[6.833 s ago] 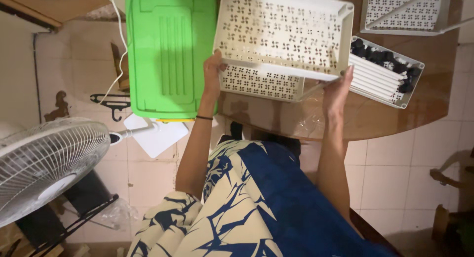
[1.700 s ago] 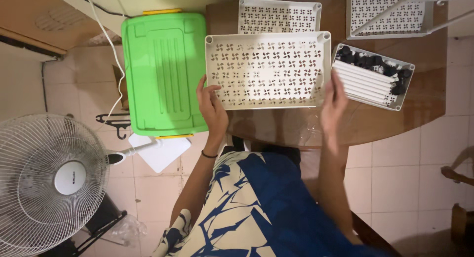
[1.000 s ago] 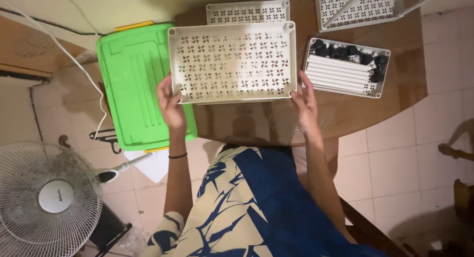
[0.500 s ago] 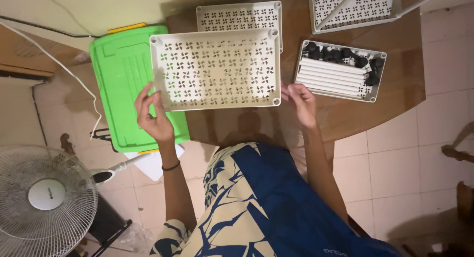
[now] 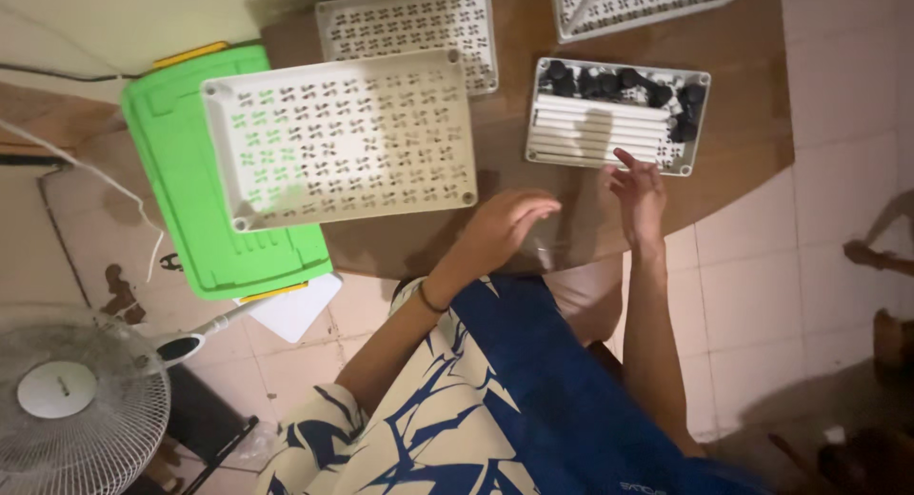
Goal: The person assembles a white plastic frame by inserting cylindrical rods into corner holes, then places a perforated tray on top and secures it with additional rods. The person handles the frame, rods, and tray by hand on a wooden table.
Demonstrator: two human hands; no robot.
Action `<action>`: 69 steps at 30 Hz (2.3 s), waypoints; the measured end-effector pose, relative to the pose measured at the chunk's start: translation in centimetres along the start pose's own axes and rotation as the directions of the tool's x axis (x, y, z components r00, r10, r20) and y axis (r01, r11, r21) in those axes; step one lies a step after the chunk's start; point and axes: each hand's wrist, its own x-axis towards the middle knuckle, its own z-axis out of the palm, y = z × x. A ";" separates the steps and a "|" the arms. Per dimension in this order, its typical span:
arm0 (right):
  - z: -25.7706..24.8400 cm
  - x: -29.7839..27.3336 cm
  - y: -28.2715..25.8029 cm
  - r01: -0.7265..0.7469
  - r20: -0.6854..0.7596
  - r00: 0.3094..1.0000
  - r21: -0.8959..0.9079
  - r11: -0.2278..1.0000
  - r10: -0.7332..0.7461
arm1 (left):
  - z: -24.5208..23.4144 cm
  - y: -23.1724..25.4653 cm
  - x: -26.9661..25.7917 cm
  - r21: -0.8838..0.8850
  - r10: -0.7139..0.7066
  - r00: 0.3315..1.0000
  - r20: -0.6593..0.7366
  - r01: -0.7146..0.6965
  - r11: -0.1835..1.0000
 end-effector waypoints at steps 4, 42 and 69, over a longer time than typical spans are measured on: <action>-5.6 1.5 0.2 -0.068 -0.150 0.988 -0.130 0.989 0.048 | 7.2 -5.9 -0.1 -0.027 -0.074 0.983 0.166 0.079 0.997; -3.4 1.4 -3.4 0.180 -0.165 0.925 -0.602 0.778 -0.342 | 17.4 -18.8 0.1 0.231 -0.359 0.927 0.111 0.327 0.916; 16.8 -10.9 -6.6 0.532 0.208 0.811 -0.650 0.543 -0.546 | -2.5 -2.8 -9.2 0.026 0.067 0.988 0.137 -0.071 0.997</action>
